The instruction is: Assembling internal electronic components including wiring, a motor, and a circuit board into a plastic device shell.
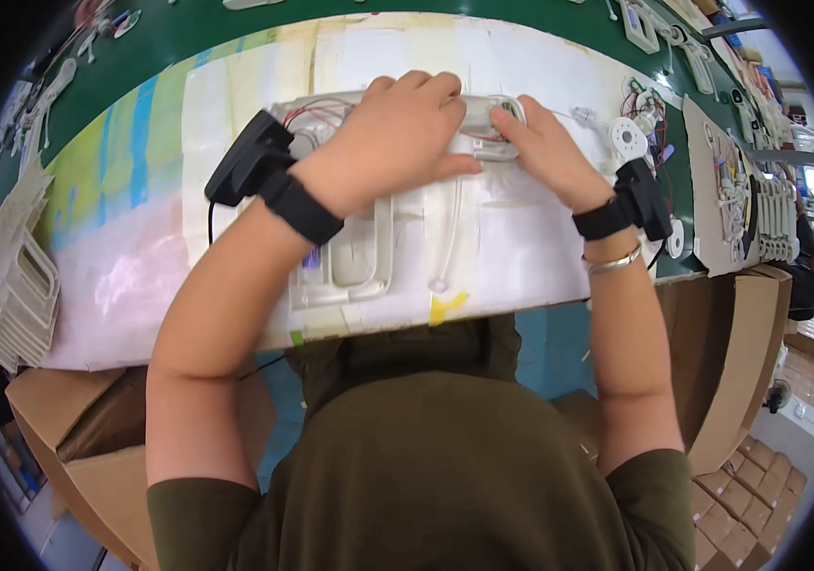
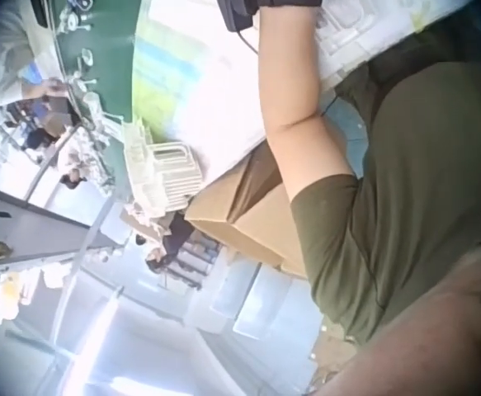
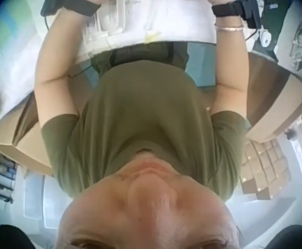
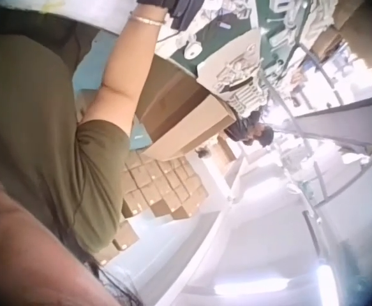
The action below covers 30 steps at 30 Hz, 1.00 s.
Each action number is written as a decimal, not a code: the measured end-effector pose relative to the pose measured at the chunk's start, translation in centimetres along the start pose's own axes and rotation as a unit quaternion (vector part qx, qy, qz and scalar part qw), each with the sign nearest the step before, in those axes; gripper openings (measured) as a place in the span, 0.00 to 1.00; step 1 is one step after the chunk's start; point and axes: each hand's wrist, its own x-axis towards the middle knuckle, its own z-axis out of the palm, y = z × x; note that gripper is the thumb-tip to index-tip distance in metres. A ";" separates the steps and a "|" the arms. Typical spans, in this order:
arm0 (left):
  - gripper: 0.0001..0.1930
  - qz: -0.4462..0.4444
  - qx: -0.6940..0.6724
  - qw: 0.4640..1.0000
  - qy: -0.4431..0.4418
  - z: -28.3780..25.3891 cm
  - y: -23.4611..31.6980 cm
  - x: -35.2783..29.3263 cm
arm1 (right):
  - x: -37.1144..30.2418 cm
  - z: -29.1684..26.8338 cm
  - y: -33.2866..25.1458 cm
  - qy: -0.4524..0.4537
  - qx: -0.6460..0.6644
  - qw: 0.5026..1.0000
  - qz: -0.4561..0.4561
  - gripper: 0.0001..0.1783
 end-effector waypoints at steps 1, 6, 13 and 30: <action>0.23 0.009 -0.004 1.000 0.000 0.1 -0.3 0.2 | 0.2 -0.2 -0.6 -0.014 -0.015 0.999 0.032 0.19; 0.23 0.003 0.008 1.000 0.001 0.4 0.0 -0.4 | -0.4 -0.9 -2.6 -0.086 0.057 0.989 0.110 0.20; 0.25 -0.011 0.006 1.000 0.017 0.3 0.2 -0.7 | -0.7 -0.6 -2.6 -0.007 -0.053 0.999 0.013 0.28; 0.32 -0.072 -0.054 0.996 -0.004 -2.6 1.0 -1.8 | -1.4 0.5 -2.5 -0.022 -0.169 0.984 0.051 0.28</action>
